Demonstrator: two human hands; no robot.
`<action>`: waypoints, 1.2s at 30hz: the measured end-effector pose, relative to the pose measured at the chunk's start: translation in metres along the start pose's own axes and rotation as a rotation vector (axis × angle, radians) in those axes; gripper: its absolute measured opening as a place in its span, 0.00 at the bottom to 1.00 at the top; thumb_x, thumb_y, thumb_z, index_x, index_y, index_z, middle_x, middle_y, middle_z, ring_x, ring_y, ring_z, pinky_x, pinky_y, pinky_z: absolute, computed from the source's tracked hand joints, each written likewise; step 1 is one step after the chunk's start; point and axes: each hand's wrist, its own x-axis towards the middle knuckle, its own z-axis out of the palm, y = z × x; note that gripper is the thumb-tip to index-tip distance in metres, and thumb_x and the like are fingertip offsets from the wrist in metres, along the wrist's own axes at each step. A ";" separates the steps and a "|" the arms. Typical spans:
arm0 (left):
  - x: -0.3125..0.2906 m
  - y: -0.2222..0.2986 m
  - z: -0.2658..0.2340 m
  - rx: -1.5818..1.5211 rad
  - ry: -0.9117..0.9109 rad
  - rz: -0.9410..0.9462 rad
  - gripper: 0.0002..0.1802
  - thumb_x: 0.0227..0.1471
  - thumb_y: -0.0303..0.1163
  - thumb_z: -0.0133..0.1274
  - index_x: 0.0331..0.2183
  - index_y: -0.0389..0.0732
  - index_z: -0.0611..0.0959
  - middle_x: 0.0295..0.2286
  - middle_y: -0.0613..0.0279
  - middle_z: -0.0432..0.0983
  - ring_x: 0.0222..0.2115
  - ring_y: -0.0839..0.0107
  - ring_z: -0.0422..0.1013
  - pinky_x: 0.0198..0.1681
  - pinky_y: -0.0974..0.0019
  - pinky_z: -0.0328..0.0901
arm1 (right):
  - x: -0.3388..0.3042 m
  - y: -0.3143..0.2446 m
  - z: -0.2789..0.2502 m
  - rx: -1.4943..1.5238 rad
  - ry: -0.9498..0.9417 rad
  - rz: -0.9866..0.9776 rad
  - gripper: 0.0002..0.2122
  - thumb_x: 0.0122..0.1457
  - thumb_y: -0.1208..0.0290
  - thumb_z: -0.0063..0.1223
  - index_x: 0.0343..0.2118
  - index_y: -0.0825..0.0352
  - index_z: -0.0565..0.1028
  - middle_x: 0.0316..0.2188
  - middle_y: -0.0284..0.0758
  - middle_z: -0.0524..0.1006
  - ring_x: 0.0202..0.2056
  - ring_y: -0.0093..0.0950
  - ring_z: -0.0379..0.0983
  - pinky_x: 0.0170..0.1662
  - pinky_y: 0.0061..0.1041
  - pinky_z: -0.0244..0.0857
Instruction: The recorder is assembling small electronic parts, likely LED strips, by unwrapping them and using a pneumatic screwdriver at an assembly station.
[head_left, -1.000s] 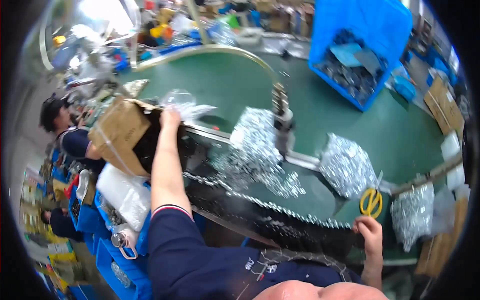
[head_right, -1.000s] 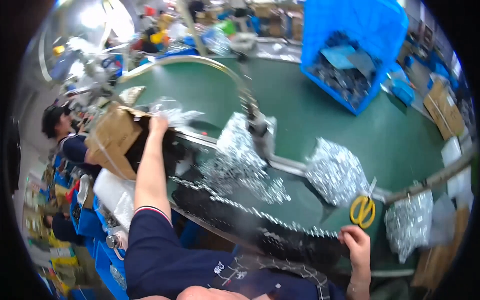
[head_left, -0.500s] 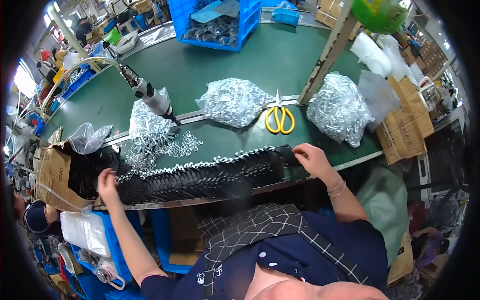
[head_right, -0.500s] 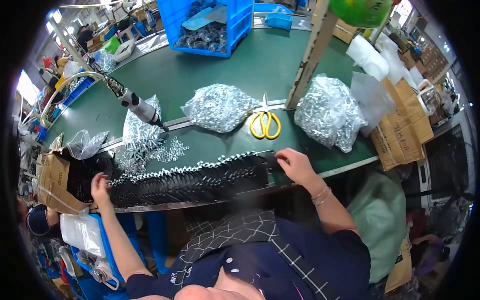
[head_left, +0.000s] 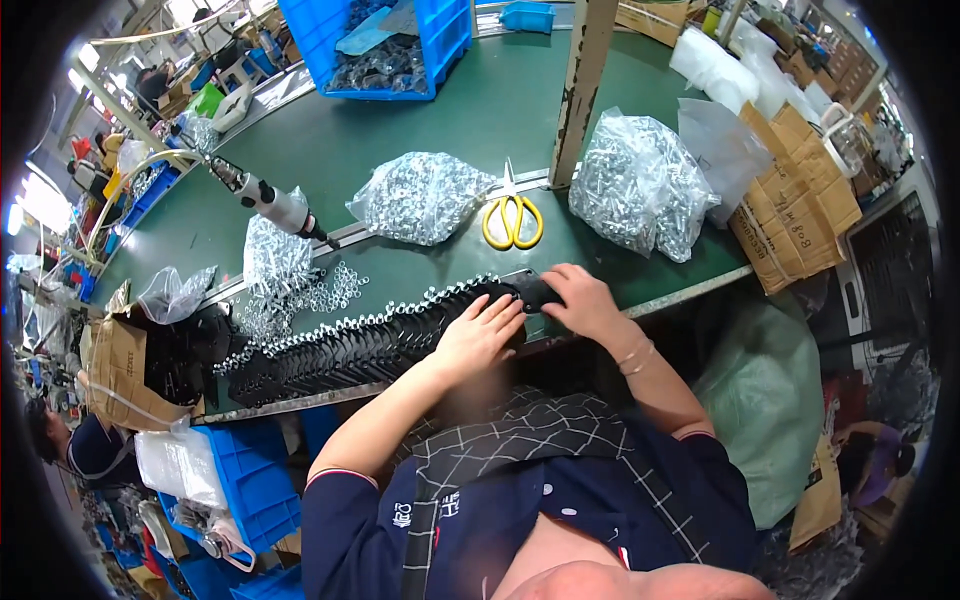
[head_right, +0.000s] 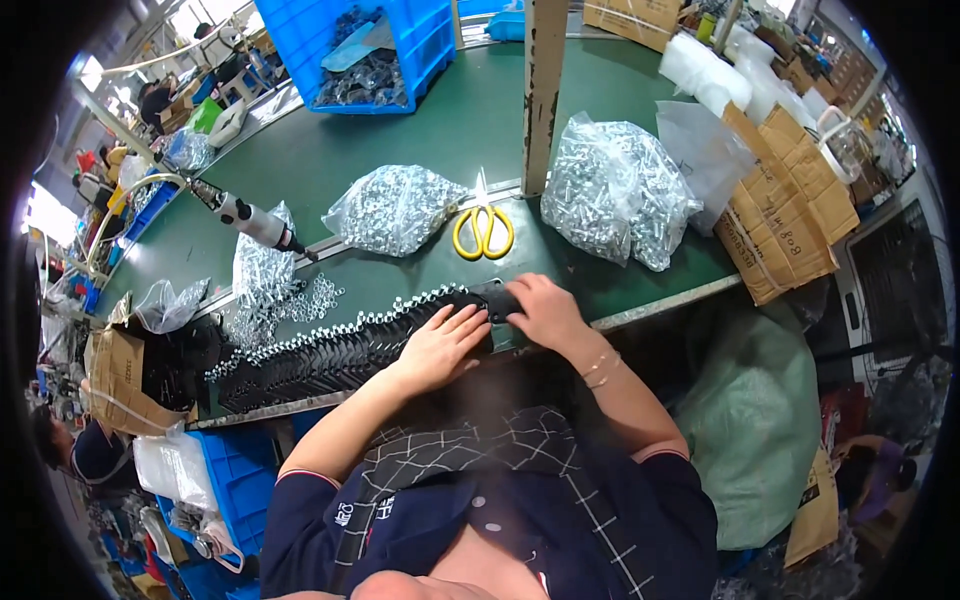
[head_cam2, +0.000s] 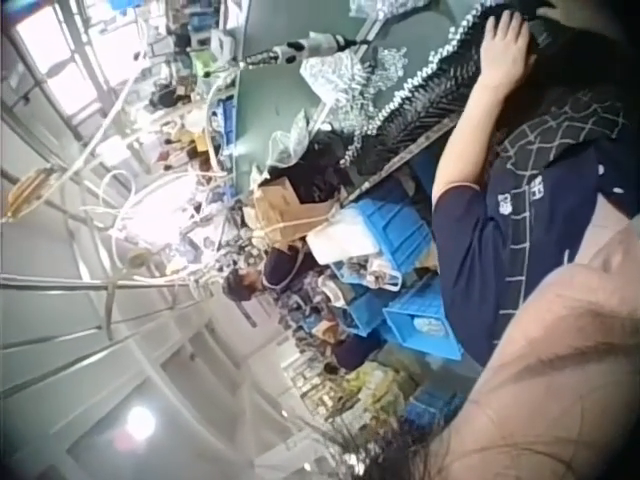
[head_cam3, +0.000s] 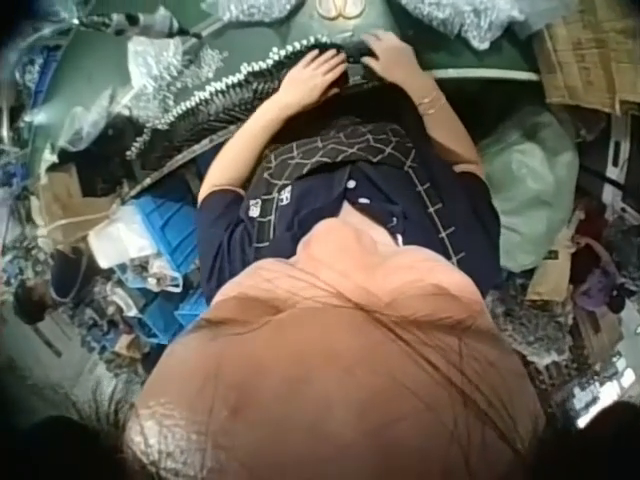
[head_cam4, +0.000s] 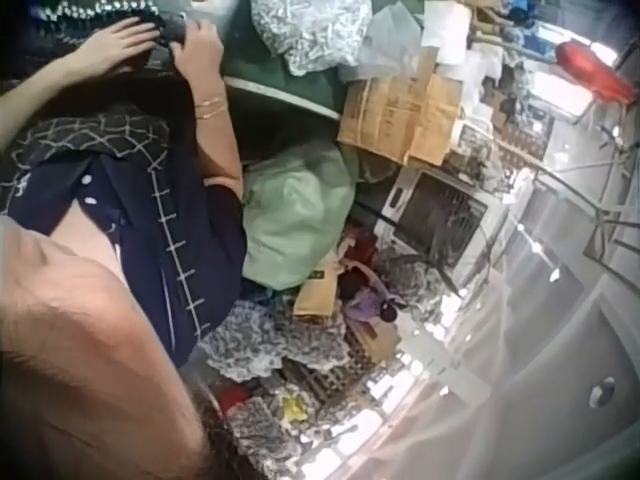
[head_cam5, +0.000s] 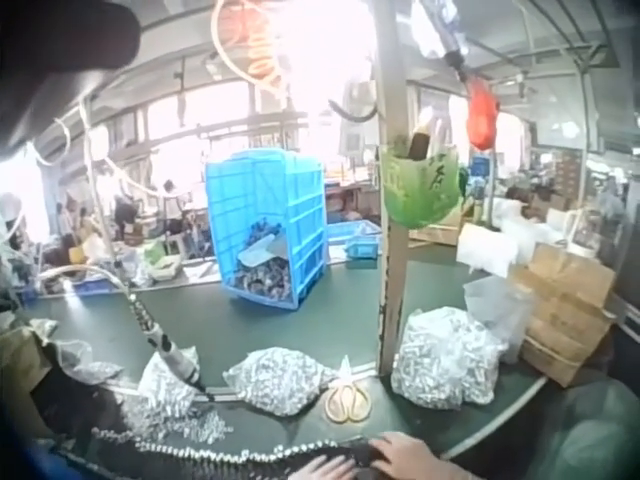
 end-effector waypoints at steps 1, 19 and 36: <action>0.001 -0.004 0.003 0.003 -0.001 0.008 0.29 0.46 0.40 0.52 0.51 0.45 0.68 0.54 0.56 0.60 0.56 0.61 0.55 0.58 0.54 0.50 | 0.006 -0.003 0.009 -0.030 -0.027 -0.046 0.19 0.42 0.71 0.60 0.41 0.63 0.72 0.38 0.37 0.71 0.41 0.35 0.69 0.41 0.30 0.65; -0.055 -0.022 0.025 0.047 0.110 -0.131 0.28 0.46 0.49 0.50 0.49 0.51 0.71 0.53 0.64 0.61 0.57 0.66 0.54 0.57 0.49 0.48 | 0.044 -0.056 0.084 0.235 0.060 -0.077 0.31 0.51 0.70 0.53 0.57 0.73 0.54 0.53 0.50 0.60 0.55 0.46 0.56 0.56 0.38 0.52; -0.113 -0.058 -0.007 0.040 0.062 -0.125 0.30 0.44 0.50 0.54 0.51 0.58 0.71 0.55 0.68 0.59 0.56 0.68 0.56 0.57 0.50 0.49 | 0.068 -0.076 0.122 0.381 0.090 0.056 0.30 0.53 0.75 0.49 0.57 0.73 0.50 0.52 0.49 0.61 0.53 0.47 0.57 0.55 0.37 0.52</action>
